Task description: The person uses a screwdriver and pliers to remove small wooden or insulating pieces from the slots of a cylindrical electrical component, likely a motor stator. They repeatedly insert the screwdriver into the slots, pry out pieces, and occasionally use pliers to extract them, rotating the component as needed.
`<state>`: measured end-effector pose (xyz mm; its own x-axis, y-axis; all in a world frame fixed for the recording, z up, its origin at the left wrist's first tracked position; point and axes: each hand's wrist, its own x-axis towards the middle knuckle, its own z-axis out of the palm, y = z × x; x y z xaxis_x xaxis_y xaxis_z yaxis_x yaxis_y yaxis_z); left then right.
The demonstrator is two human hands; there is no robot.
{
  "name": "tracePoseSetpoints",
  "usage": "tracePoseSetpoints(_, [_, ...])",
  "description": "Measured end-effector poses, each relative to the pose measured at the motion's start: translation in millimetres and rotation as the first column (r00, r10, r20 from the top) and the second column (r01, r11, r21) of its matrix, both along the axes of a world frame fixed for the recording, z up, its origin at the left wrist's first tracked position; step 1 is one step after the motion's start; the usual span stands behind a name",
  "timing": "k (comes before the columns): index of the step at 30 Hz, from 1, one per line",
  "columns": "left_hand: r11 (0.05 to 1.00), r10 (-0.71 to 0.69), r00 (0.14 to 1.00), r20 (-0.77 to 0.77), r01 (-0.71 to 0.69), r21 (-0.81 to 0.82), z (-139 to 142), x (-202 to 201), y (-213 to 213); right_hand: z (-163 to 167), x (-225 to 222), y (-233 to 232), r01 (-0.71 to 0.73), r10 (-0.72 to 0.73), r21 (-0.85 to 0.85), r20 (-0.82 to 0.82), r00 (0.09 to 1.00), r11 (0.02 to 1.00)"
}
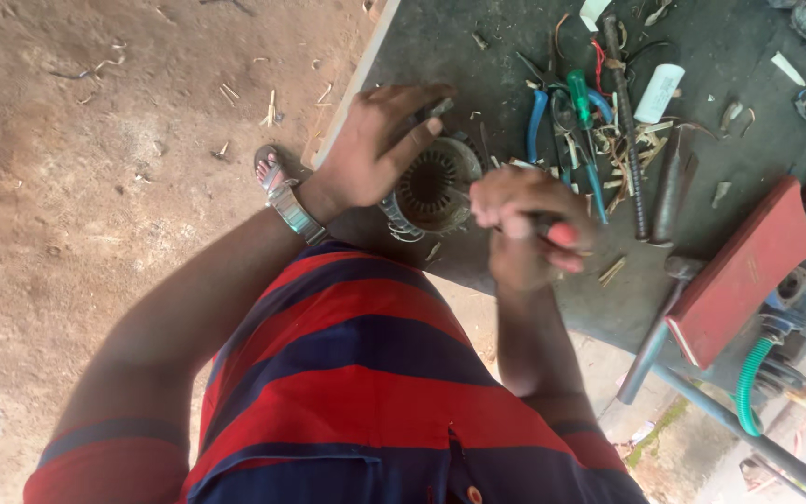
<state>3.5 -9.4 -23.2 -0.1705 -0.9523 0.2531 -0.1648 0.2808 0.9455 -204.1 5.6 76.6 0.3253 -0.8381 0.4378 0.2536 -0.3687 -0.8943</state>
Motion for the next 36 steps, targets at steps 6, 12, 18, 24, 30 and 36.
tracePoseSetpoints(6, [1.000,0.003,1.000,0.010,-0.003,-0.005,5.0,-2.0,1.7,24.8,-30.9,0.5,-0.207,0.215,-0.086,0.100,0.971,0.975])
tracePoseSetpoints(12, [1.000,0.003,1.000,0.018,-0.003,0.001,5.5,0.8,0.4,-15.9,-33.0,-11.4,-0.314,0.311,-0.090,-0.053,0.949,0.945])
tracePoseSetpoints(18, [1.000,0.006,1.000,-0.014,-0.006,-0.002,5.5,-0.4,0.9,-18.2,-56.9,7.2,-0.166,0.168,0.033,-0.072,0.983,0.986])
tracePoseSetpoints(24, [1.000,0.021,0.999,-0.040,-0.022,-0.020,2.4,1.3,-3.2,-5.3,-31.4,1.8,-0.118,0.118,0.005,0.072,0.990,0.993])
tracePoseSetpoints(30, [0.999,0.044,0.999,0.004,-0.044,-0.023,-2.5,-0.8,-4.6,-13.5,2.8,-11.1,-0.089,0.085,0.026,0.109,0.990,0.996])
tracePoseSetpoints(36, [0.998,0.059,0.998,0.006,-0.059,-0.033,-4.7,1.6,-5.3,5.6,-15.2,-13.0,-0.226,0.236,-0.122,0.077,0.969,0.967])
